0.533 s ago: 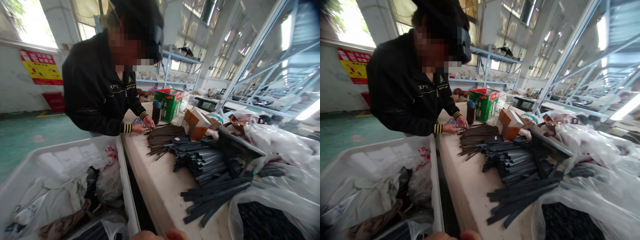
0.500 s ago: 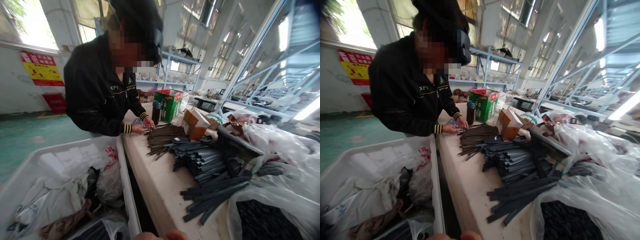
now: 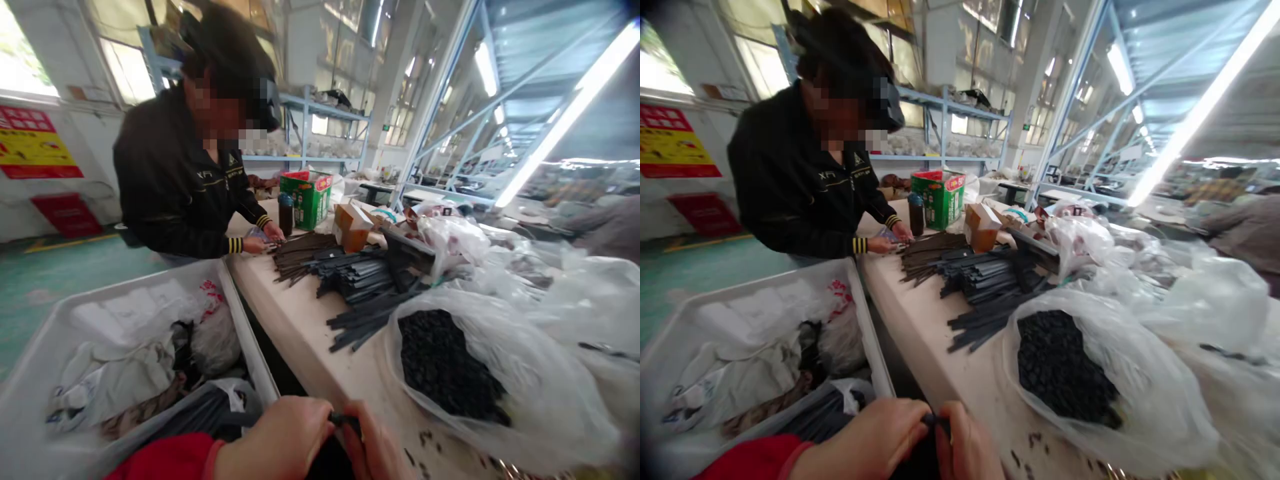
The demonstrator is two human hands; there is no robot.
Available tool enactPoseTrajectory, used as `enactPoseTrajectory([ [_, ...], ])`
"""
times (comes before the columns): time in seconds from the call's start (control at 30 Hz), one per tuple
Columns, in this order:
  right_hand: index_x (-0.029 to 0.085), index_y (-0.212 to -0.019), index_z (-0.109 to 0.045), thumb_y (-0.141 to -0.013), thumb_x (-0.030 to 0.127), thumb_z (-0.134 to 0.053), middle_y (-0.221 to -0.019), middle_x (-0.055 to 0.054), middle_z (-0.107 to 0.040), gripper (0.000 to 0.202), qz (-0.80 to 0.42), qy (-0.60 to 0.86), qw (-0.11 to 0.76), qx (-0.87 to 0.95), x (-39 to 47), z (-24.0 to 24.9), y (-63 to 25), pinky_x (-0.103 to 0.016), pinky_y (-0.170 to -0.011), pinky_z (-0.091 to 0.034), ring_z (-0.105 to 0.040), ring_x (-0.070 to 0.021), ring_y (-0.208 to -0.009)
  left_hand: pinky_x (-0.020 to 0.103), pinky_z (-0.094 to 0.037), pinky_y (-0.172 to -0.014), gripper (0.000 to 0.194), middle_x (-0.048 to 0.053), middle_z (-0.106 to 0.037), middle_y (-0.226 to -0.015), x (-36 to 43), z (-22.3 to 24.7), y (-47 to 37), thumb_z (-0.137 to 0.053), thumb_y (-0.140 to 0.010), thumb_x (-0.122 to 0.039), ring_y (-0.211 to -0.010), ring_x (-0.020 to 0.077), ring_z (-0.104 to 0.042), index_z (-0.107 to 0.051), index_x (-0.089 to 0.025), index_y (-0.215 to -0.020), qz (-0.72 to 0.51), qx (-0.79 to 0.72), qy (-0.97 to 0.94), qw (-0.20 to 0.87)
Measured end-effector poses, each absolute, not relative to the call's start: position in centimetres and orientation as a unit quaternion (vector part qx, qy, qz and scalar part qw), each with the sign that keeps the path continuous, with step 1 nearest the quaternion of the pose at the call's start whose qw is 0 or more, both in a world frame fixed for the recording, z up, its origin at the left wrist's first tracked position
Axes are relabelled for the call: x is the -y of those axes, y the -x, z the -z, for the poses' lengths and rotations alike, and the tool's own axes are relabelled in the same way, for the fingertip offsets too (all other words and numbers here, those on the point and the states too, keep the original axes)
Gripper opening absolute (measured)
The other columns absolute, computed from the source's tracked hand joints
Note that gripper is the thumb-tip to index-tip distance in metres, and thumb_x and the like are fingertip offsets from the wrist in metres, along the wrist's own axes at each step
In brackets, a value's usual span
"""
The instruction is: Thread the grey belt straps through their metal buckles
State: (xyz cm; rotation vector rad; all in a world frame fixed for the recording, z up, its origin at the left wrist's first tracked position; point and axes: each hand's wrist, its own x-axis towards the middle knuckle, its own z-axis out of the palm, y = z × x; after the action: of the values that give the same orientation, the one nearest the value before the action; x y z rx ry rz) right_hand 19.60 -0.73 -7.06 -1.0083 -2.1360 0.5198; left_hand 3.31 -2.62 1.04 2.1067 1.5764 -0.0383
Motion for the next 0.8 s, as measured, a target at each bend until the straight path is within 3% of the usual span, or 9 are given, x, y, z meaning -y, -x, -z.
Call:
enactPoseTrajectory([
  [0.27,0.021,-0.084,-0.046,-0.088,0.021,-0.032,-0.066,-0.002,-0.061,0.014,-0.193,0.420,0.345,0.817,4.1,5.8,-23.3,-0.026,-0.053,-0.042,-0.058,-0.0172,-0.057,0.024,-0.042,-0.061,0.025,0.006,-0.064,-0.078,5.3,-0.9,-7.0,-0.035,-0.089,-0.027,-0.068,0.0176,-0.059,-0.056,-0.017,-0.080,-0.044,-0.557,-0.767,0.314],
  [0.43,0.021,-0.084,-0.046,-0.090,0.033,-0.035,-0.066,0.001,-0.055,0.018,-0.363,0.415,0.383,0.741,5.6,6.3,-25.8,-0.022,-0.052,-0.040,-0.052,-0.0129,-0.060,0.021,-0.042,-0.056,0.040,0.004,-0.061,-0.073,5.3,-3.1,-7.2,-0.027,-0.091,-0.043,-0.062,0.0132,-0.056,-0.056,-0.015,-0.088,-0.092,-0.460,-0.671,0.574],
  [0.5,0.020,-0.083,-0.047,-0.091,0.038,-0.035,-0.064,0.002,-0.050,0.023,-0.419,0.402,0.400,0.709,6.2,6.0,-26.5,-0.020,-0.051,-0.039,-0.049,-0.0120,-0.060,0.020,-0.041,-0.056,0.037,0.002,-0.060,-0.074,5.0,-3.6,-7.4,-0.036,-0.087,-0.045,-0.063,0.0119,-0.054,-0.057,-0.014,-0.090,-0.101,-0.444,-0.630,0.630],
  [0.6,0.020,-0.081,-0.046,-0.091,0.042,-0.034,-0.061,0.004,-0.044,0.027,-0.469,0.390,0.402,0.683,6.9,5.6,-27.1,-0.020,-0.050,-0.037,-0.045,-0.0110,-0.058,0.017,-0.035,-0.053,0.025,-0.003,-0.057,-0.070,4.7,-3.5,-8.1,-0.052,-0.079,-0.037,-0.060,0.0086,-0.046,-0.060,-0.014,-0.083,-0.098,-0.457,-0.642,0.607],
  [0.8,0.021,-0.082,-0.046,-0.090,0.040,-0.034,-0.066,0.003,-0.048,0.024,-0.428,0.407,0.392,0.706,8.0,5.0,-27.3,-0.022,-0.054,-0.038,-0.046,-0.0118,-0.060,0.016,-0.031,-0.050,0.021,-0.005,-0.050,-0.063,5.9,-1.7,-9.6,-0.049,-0.080,-0.031,-0.058,0.0076,-0.040,-0.059,-0.013,-0.076,-0.144,-0.495,-0.685,0.514],
])
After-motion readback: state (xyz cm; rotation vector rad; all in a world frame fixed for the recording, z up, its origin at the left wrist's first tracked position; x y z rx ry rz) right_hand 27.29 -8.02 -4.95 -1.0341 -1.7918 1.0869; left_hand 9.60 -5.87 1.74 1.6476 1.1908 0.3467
